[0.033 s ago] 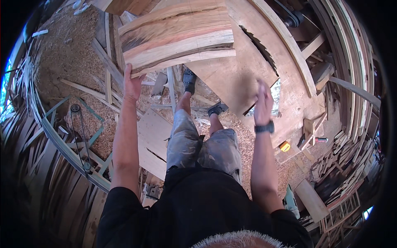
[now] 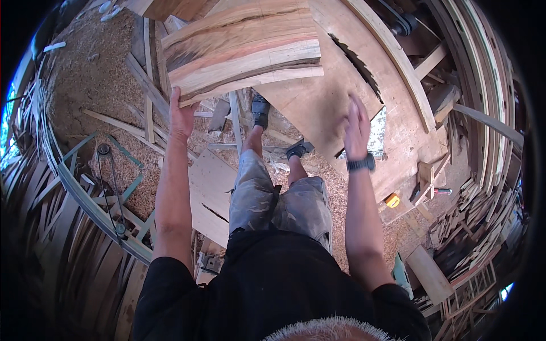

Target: The person uses a speed square and a pencil to mark lines on a piece of wood while working at a table saw station in a workshop.

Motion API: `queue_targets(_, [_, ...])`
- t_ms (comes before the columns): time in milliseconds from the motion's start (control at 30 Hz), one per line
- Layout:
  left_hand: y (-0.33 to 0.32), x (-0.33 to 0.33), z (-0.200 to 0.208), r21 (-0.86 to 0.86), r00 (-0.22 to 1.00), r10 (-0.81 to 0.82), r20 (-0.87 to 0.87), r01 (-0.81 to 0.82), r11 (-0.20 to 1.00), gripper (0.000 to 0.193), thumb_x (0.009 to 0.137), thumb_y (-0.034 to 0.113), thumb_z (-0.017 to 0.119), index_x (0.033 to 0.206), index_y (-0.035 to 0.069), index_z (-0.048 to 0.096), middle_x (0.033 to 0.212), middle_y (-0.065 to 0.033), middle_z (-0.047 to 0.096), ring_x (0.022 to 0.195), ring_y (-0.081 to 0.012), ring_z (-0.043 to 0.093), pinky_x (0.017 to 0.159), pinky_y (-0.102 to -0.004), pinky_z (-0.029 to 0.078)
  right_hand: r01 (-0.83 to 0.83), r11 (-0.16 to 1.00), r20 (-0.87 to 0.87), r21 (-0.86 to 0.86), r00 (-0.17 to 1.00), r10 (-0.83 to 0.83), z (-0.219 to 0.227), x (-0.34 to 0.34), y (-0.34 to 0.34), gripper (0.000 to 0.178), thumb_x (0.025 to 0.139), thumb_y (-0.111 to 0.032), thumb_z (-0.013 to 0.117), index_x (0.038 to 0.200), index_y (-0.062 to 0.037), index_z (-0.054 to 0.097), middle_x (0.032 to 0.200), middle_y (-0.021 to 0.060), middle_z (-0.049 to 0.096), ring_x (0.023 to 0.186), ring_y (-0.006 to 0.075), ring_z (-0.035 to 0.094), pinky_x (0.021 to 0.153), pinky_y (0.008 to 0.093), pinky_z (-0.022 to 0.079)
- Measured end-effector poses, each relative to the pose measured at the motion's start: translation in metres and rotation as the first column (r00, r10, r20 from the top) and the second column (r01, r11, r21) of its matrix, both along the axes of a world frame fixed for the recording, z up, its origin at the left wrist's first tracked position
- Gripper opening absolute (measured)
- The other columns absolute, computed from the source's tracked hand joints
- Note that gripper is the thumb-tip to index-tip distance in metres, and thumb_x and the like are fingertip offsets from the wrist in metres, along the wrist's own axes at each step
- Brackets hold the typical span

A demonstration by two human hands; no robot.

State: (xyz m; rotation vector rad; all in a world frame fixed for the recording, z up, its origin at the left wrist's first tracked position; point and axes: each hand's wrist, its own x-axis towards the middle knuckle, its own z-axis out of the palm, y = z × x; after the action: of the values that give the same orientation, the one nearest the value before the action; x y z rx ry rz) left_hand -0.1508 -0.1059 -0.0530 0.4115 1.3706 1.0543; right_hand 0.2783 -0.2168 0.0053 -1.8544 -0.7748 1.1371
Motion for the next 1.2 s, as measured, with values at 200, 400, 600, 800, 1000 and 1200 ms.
queue_targets(200, [-0.004,0.019,0.013,-0.033,0.999,-0.052,0.006,0.053,0.998,0.062,0.094,0.055,0.061,0.135,0.01,0.052,0.131,-0.0089,0.06,0.121,-0.0241,0.057,0.1,-0.0463,0.046,-0.083,0.991,-0.304,0.109,0.946,0.113,-0.031,-0.022,0.079,0.056,0.105,-0.044,0.05,0.145,-0.0047,0.053,0.119,0.005,0.067,0.065,0.0094,0.059,0.064,0.024,0.05])
queue_targets(400, [-0.003,0.021,0.072,-0.284,0.972,-0.221,-0.079,0.19,0.94,0.071,0.094,0.063,0.053,0.14,0.009,0.049,0.133,-0.0125,0.06,0.119,-0.0273,0.061,0.094,-0.0487,0.051,-0.09,0.996,-0.071,0.018,0.993,0.091,0.003,-0.011,0.065,0.05,0.104,-0.045,0.054,0.118,-0.0005,0.071,0.053,-0.0031,0.05,0.048,0.0057,0.046,0.048,0.0243,0.036])
queue_targets(600, [0.008,0.001,0.085,-0.455,0.832,-0.497,0.247,0.552,0.698,0.073,0.098,0.059,0.043,0.147,0.006,0.042,0.131,-0.0177,0.062,0.105,-0.0333,0.071,0.067,-0.0391,0.065,-0.162,0.982,-0.02,0.097,0.986,0.165,0.001,0.005,0.074,0.041,0.099,-0.036,0.064,0.119,-0.0014,0.072,0.076,-0.0035,0.061,0.068,0.0054,0.049,0.063,0.0245,0.043])
queue_targets(800, [0.046,0.0,0.089,-0.545,0.699,-0.662,0.27,0.678,0.493,0.071,0.099,0.059,0.034,0.15,0.01,0.04,0.137,-0.0171,0.059,0.11,-0.0342,0.069,0.068,-0.0427,0.066,-0.178,0.983,-0.105,0.048,0.978,0.183,-0.012,0.013,0.09,0.037,0.099,-0.034,0.066,0.116,-0.0023,0.073,0.075,-0.0041,0.057,0.055,0.0055,0.046,0.052,0.0225,0.038])
queue_targets(1000, [0.051,0.013,0.082,-0.561,0.809,-0.587,0.027,0.498,0.661,0.077,0.1,0.069,0.03,0.15,0.012,0.043,0.145,-0.0116,0.055,0.134,-0.0291,0.053,0.107,-0.0579,0.043,-0.115,0.988,-0.13,0.103,0.983,0.128,-0.023,0.006,0.09,0.036,0.096,-0.033,0.07,0.109,0.0,0.074,0.084,-0.0006,0.064,0.06,0.007,0.052,0.054,0.0227,0.042])
queue_targets(1200, [0.029,0.046,0.068,-0.275,0.97,-0.244,0.013,0.238,0.932,0.069,0.102,0.064,0.036,0.145,0.011,0.049,0.142,-0.0072,0.057,0.133,-0.0253,0.053,0.114,-0.0455,0.036,-0.063,0.996,-0.143,0.065,0.987,0.071,-0.024,0.008,0.094,0.042,0.097,-0.038,0.068,0.11,0.0014,0.073,0.085,0.0016,0.066,0.064,0.0081,0.056,0.058,0.0238,0.048])
